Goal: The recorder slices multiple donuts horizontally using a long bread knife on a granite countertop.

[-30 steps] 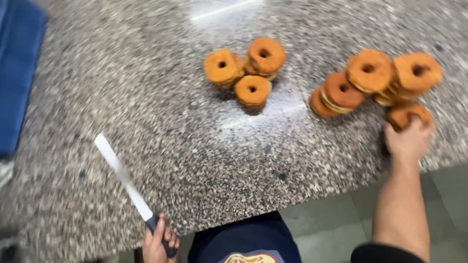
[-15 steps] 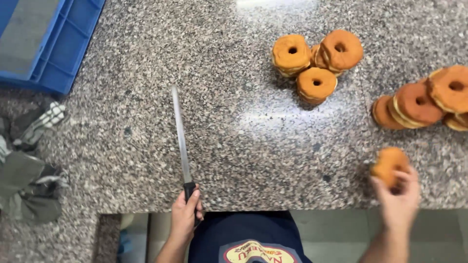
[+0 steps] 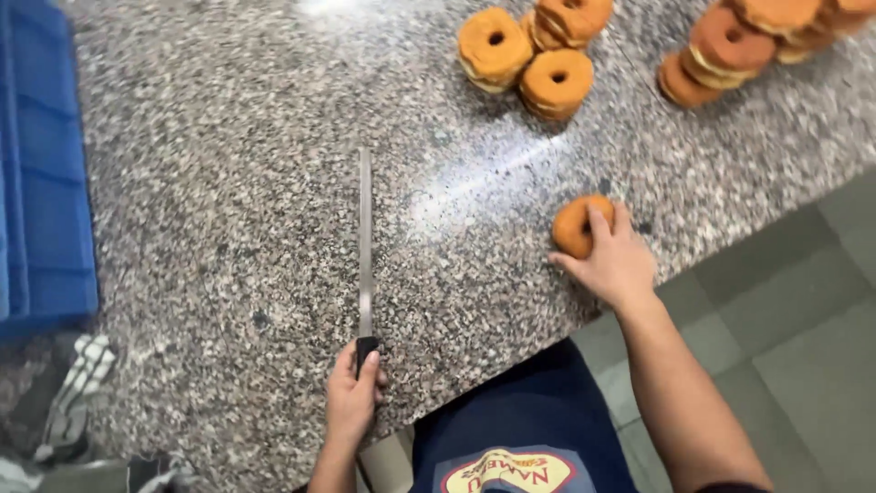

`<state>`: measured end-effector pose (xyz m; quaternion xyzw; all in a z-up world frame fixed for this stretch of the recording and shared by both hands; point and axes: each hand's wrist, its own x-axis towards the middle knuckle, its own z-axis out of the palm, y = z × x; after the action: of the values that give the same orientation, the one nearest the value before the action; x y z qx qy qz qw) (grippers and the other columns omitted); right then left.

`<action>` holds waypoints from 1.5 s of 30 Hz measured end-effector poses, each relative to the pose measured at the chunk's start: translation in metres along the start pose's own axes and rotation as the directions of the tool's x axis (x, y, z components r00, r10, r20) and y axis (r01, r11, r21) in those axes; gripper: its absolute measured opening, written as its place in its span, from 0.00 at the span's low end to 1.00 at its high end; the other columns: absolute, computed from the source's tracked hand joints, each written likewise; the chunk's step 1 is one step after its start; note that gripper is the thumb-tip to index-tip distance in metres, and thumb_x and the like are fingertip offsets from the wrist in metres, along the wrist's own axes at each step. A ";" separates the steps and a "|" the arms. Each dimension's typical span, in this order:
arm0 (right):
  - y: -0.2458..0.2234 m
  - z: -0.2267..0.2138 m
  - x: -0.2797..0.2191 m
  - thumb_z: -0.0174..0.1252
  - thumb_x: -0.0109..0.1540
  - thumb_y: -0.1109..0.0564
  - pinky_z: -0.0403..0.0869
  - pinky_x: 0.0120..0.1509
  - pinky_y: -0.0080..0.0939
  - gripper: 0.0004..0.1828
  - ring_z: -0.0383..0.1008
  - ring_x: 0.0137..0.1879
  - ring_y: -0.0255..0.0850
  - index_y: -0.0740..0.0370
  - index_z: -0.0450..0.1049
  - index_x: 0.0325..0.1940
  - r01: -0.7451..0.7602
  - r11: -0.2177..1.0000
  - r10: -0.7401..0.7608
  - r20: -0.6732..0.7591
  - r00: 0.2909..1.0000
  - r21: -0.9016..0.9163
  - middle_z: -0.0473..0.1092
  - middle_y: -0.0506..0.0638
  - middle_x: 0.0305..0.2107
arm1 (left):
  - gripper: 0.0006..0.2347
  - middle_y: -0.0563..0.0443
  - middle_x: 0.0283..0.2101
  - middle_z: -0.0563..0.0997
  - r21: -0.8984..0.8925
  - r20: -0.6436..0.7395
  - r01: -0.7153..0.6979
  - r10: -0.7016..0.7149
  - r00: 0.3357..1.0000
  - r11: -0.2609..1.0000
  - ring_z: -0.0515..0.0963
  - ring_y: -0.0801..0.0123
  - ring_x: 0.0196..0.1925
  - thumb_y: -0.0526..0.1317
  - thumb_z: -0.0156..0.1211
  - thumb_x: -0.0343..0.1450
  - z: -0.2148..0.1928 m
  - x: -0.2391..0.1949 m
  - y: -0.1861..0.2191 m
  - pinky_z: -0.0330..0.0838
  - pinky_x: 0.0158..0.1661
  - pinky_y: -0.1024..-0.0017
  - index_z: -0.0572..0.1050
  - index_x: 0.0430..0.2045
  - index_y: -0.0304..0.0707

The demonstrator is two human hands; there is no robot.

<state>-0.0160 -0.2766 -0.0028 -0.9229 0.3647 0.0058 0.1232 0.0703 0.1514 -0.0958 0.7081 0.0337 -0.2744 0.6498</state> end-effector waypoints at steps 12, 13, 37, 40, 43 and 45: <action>0.088 -0.003 0.052 0.62 0.52 0.44 0.72 0.61 0.71 0.49 0.72 0.63 0.60 0.54 0.58 0.76 -0.266 0.413 -0.081 0.326 0.942 0.871 0.66 0.57 0.61 | 0.23 0.47 0.22 0.73 0.241 -0.424 0.329 -0.206 0.882 0.913 0.74 0.69 0.20 0.46 0.48 0.78 -0.023 -0.077 -0.017 0.70 0.19 0.67 0.62 0.72 0.56; 0.104 -0.009 0.046 0.62 0.52 0.44 0.72 0.61 0.71 0.49 0.72 0.63 0.60 0.54 0.58 0.76 -0.263 0.422 -0.101 0.333 0.937 0.868 0.66 0.57 0.61 | 0.23 0.47 0.22 0.73 0.225 -0.441 0.336 -0.212 0.872 0.915 0.74 0.69 0.20 0.46 0.48 0.78 0.002 -0.088 -0.010 0.70 0.19 0.67 0.62 0.72 0.56; 0.384 -0.061 -0.099 0.77 0.53 0.36 0.73 0.64 0.65 0.59 0.64 0.70 0.71 0.44 0.51 0.80 0.076 -0.410 -0.111 -0.132 0.985 0.909 0.56 0.65 0.68 | 0.16 0.39 0.29 0.84 0.856 0.424 -0.386 -0.041 0.905 0.342 0.82 0.47 0.29 0.55 0.46 0.81 0.346 -0.024 0.015 0.76 0.35 0.52 0.79 0.44 0.50; 0.356 -0.059 -0.090 0.78 0.53 0.38 0.73 0.65 0.66 0.60 0.63 0.70 0.71 0.49 0.51 0.80 0.025 -0.462 -0.187 -0.125 0.974 0.886 0.55 0.65 0.69 | 0.18 0.44 0.23 0.80 0.533 0.839 -0.830 0.024 0.544 0.166 0.80 0.49 0.23 0.47 0.50 0.76 0.353 -0.055 0.055 0.72 0.25 0.53 0.70 0.63 0.54; 0.315 -0.057 -0.088 0.78 0.52 0.39 0.73 0.63 0.67 0.61 0.65 0.68 0.72 0.50 0.51 0.80 0.039 -0.502 -0.207 -0.164 0.964 0.864 0.56 0.70 0.69 | 0.17 0.47 0.23 0.79 0.447 0.786 -0.879 0.395 0.476 0.169 0.79 0.53 0.22 0.46 0.56 0.75 0.317 -0.054 0.052 0.72 0.25 0.58 0.73 0.60 0.51; 0.284 -0.053 -0.088 0.78 0.52 0.39 0.73 0.64 0.68 0.60 0.65 0.68 0.72 0.49 0.51 0.80 0.013 -0.484 -0.235 -0.144 0.961 0.875 0.56 0.70 0.69 | 0.18 0.52 0.27 0.79 0.562 0.664 -0.825 0.568 0.487 0.051 0.81 0.59 0.27 0.41 0.57 0.73 0.278 -0.044 0.045 0.73 0.28 0.60 0.73 0.60 0.47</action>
<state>-0.2761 -0.4294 -0.0063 -0.4044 0.0673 -0.2630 0.8733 -0.0448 -0.1032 -0.0374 0.8002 -0.5414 0.0115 0.2578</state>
